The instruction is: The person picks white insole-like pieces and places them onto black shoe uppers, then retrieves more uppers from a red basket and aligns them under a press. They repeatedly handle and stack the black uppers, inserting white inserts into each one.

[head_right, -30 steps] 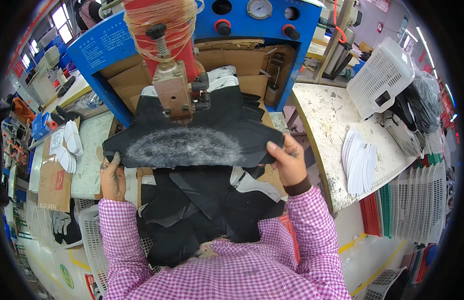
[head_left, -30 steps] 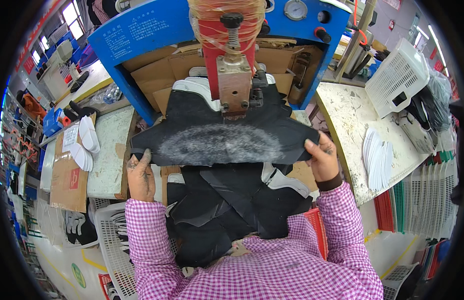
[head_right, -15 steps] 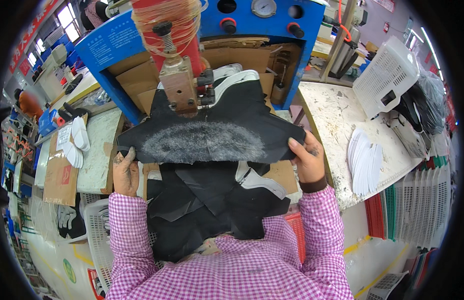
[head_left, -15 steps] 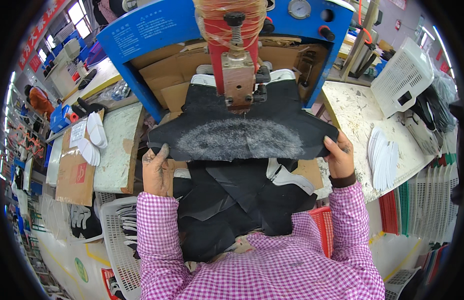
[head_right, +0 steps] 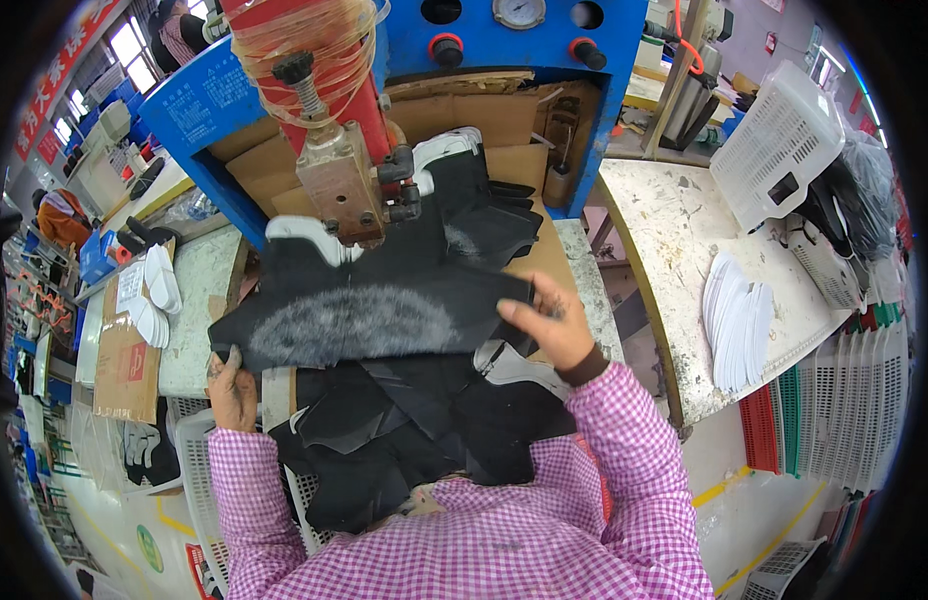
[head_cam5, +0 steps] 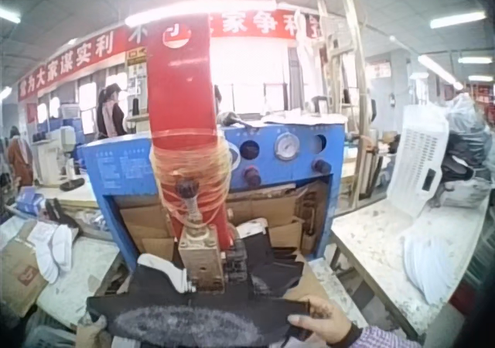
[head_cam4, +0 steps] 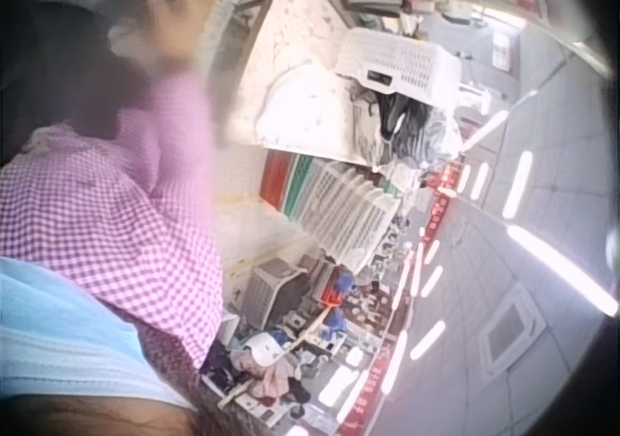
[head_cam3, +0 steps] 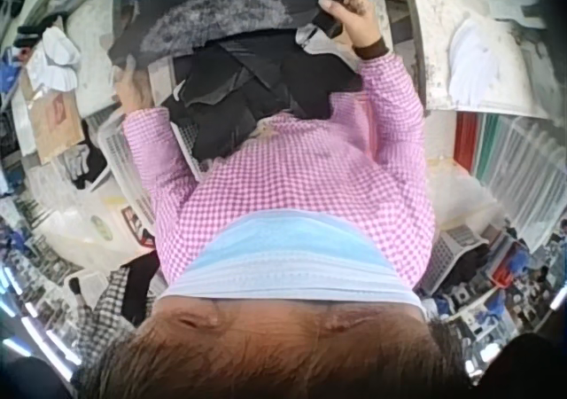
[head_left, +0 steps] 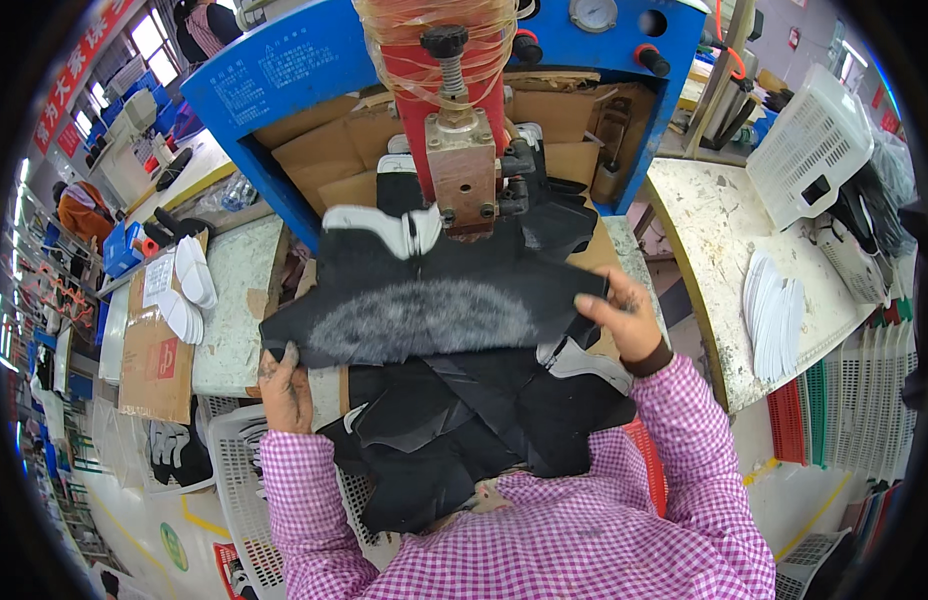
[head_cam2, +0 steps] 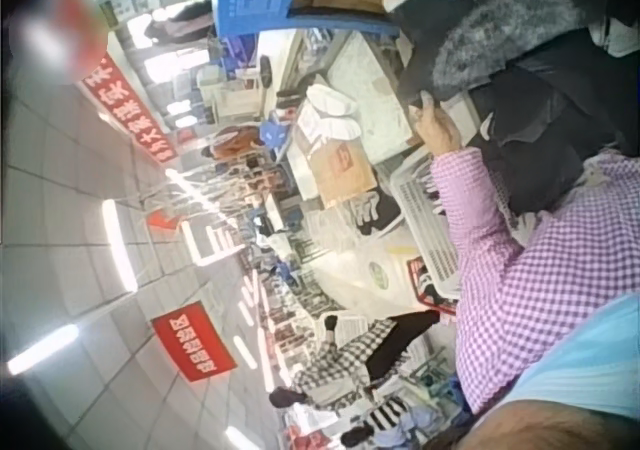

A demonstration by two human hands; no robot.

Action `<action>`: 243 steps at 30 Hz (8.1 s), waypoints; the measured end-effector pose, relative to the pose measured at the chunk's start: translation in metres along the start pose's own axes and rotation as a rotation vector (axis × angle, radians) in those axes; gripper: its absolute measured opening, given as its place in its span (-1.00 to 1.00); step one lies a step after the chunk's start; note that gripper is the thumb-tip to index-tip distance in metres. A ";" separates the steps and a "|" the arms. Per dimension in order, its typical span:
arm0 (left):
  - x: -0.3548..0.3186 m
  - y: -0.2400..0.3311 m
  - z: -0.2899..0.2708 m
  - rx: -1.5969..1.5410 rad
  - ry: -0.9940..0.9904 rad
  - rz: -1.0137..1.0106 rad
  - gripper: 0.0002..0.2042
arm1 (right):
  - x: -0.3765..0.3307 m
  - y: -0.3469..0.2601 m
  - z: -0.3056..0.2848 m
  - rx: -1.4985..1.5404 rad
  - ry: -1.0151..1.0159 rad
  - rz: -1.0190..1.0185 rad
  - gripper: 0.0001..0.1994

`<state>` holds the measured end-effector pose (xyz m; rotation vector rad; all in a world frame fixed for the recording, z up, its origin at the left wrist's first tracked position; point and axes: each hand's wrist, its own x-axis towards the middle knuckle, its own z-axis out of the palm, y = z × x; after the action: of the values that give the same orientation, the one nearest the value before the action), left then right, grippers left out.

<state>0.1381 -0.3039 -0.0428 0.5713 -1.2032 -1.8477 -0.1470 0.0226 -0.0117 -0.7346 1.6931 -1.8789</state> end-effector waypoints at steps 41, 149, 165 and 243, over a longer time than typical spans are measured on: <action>0.064 -0.090 0.033 0.038 -0.004 -0.423 -0.90 | -0.072 -0.095 -0.092 -0.773 -0.405 0.204 -0.72; 0.035 0.026 0.071 0.220 0.061 0.034 -0.78 | 0.035 0.018 -0.022 0.126 0.133 -0.099 -0.77; 0.003 0.045 0.008 0.179 0.077 0.057 -0.80 | 0.051 0.030 0.012 0.240 0.106 -0.074 -0.84; -0.034 -0.052 0.004 0.284 0.323 -0.268 -0.76 | -0.098 0.005 -0.168 -0.893 0.608 -0.249 -0.55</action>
<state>0.1332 -0.2636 -0.0904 1.1923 -1.2185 -1.7201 -0.1909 0.2110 -0.0361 -0.7394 3.0300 -1.5146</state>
